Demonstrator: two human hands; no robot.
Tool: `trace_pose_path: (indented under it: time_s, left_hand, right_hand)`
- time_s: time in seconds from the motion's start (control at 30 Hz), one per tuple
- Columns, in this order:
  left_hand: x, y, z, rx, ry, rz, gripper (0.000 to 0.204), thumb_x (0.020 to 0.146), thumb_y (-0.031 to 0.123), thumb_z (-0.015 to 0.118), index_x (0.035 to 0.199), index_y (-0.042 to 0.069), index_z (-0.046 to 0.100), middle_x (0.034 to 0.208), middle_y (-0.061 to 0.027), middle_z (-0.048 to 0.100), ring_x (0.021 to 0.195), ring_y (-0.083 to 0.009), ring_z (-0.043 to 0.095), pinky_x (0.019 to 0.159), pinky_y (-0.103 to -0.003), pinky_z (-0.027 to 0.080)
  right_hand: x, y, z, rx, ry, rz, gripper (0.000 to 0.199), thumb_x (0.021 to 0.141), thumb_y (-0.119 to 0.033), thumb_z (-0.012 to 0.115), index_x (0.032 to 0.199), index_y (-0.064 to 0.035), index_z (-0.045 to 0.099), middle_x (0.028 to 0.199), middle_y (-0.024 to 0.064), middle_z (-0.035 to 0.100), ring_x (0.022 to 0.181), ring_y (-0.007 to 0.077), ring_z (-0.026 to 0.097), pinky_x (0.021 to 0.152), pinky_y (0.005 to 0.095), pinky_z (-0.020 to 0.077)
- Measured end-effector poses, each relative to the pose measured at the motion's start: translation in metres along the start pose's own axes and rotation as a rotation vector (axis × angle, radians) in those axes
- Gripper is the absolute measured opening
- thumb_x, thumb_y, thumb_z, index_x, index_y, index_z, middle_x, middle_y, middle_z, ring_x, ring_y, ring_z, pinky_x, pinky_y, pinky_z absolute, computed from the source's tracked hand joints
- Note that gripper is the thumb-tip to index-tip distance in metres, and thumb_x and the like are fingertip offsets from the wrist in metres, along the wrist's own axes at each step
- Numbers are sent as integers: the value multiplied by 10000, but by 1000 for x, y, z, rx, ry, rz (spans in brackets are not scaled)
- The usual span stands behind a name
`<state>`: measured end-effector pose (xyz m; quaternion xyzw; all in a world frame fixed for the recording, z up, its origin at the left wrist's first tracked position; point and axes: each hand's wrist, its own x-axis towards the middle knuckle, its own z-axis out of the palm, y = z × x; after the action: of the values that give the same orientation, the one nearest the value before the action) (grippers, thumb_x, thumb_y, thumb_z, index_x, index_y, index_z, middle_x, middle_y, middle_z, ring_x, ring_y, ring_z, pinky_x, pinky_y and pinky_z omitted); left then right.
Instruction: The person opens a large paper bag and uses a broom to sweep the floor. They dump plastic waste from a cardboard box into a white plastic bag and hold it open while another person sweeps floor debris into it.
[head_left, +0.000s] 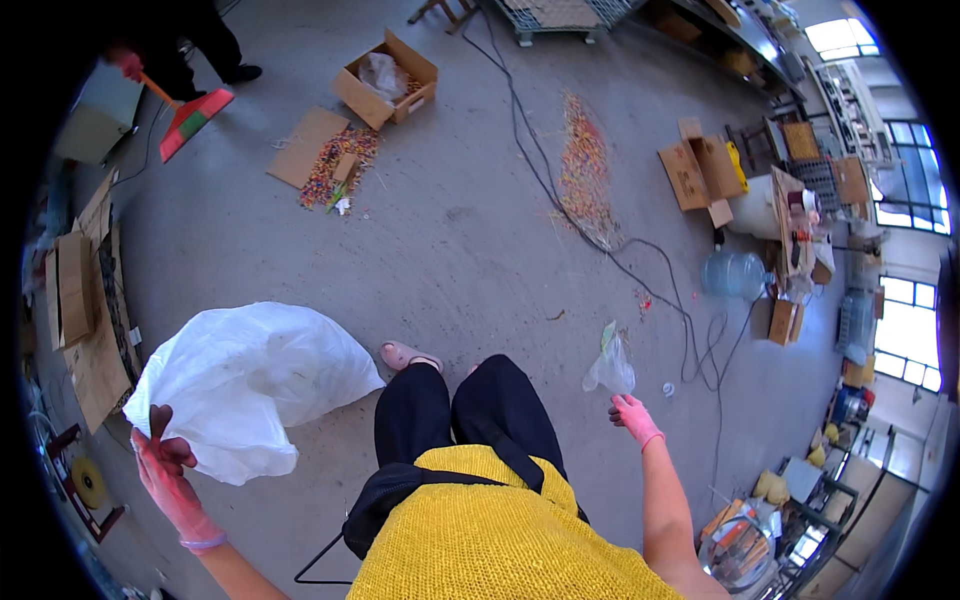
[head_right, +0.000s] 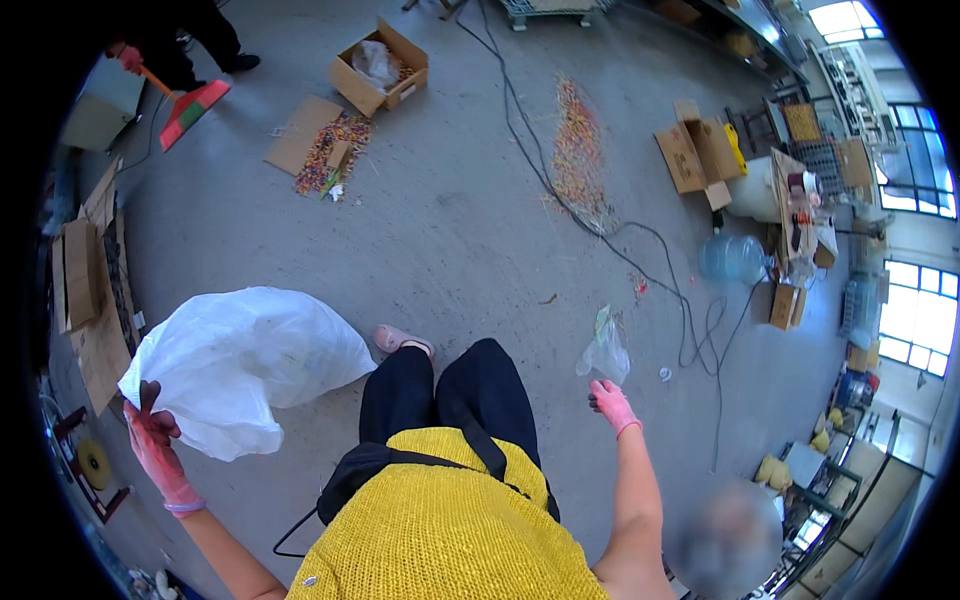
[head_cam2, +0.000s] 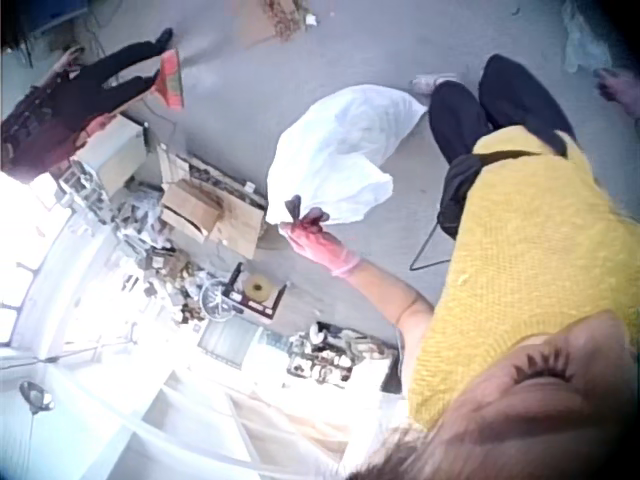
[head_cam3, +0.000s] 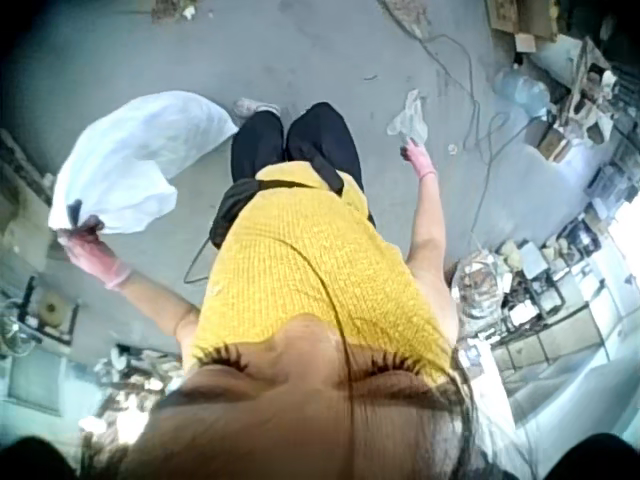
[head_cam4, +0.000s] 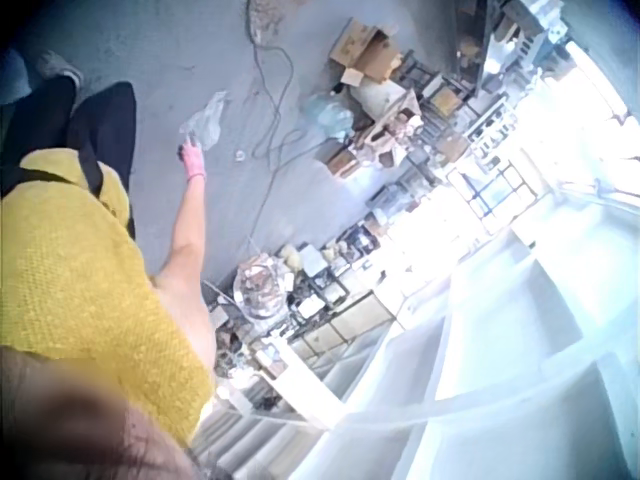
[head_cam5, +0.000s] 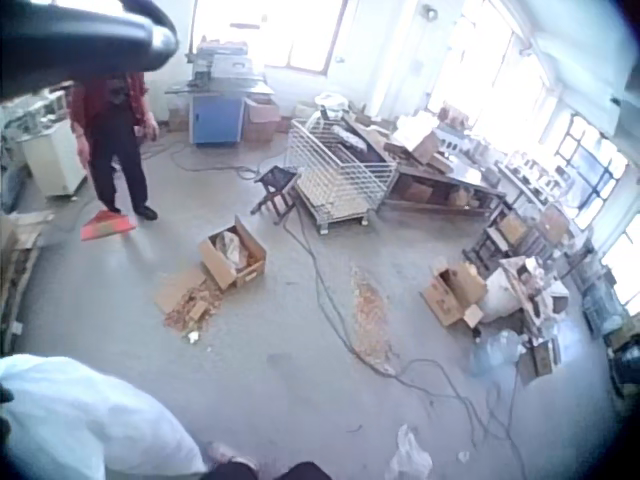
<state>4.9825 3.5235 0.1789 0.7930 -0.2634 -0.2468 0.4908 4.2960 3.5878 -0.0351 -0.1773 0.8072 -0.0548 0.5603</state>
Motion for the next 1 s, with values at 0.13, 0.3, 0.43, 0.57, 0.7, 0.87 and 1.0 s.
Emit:
trace_pose_path:
  time_s: [0.13,0.3,0.43,0.57,0.7,0.87,1.0]
  left_hand:
    - [-12,-26,-8,-31,-29,4,513,933,424,398,1171,-16,508,1057,-143,617,519,-64,424,478,-193,345]
    - [-36,-39,11,-94,-126,-147,537,913,467,429,1199,17,493,1093,-96,594,612,-48,409,537,-182,359]
    - [-41,-46,3,-170,-175,-168,569,880,519,458,1223,66,484,1155,-24,561,742,-49,433,660,-179,385]
    - [-52,-58,15,-302,-193,-162,547,883,496,467,1224,68,479,1187,-30,548,897,-103,493,786,-192,413]
    - [-43,-75,1,-475,-204,-179,476,909,409,471,1239,66,455,1243,-55,515,1057,-164,492,868,-263,435]
    - [-72,-71,11,-487,-244,-193,469,903,373,496,1262,79,426,1235,-79,515,1054,-210,507,890,-308,432]
    - [-85,-72,-3,-488,-342,-198,503,886,368,529,1269,61,413,1232,-97,502,1050,-236,515,888,-329,436]
  right_hand:
    - [-16,40,15,49,-12,-120,364,886,-322,539,1103,-30,526,814,44,582,698,116,557,642,254,466]
    - [-35,123,-7,131,16,-172,412,886,-347,527,1119,-7,541,855,40,595,720,96,551,680,253,461]
    - [-59,202,-49,179,122,-125,364,898,-329,511,1091,-22,541,814,51,591,708,114,565,662,260,470]
    - [-68,291,-85,156,147,41,354,892,-328,507,1067,-23,544,816,55,593,704,127,572,643,275,480]
    - [-71,319,-88,233,177,30,342,888,-324,509,1041,-21,550,809,53,589,683,122,564,617,268,474]
    - [-75,312,-83,275,107,-60,354,885,-331,517,1036,-13,559,808,46,582,681,104,549,622,250,458]
    - [-73,294,-89,256,135,-153,366,886,-333,515,1046,-6,555,808,44,579,705,101,549,641,251,454]
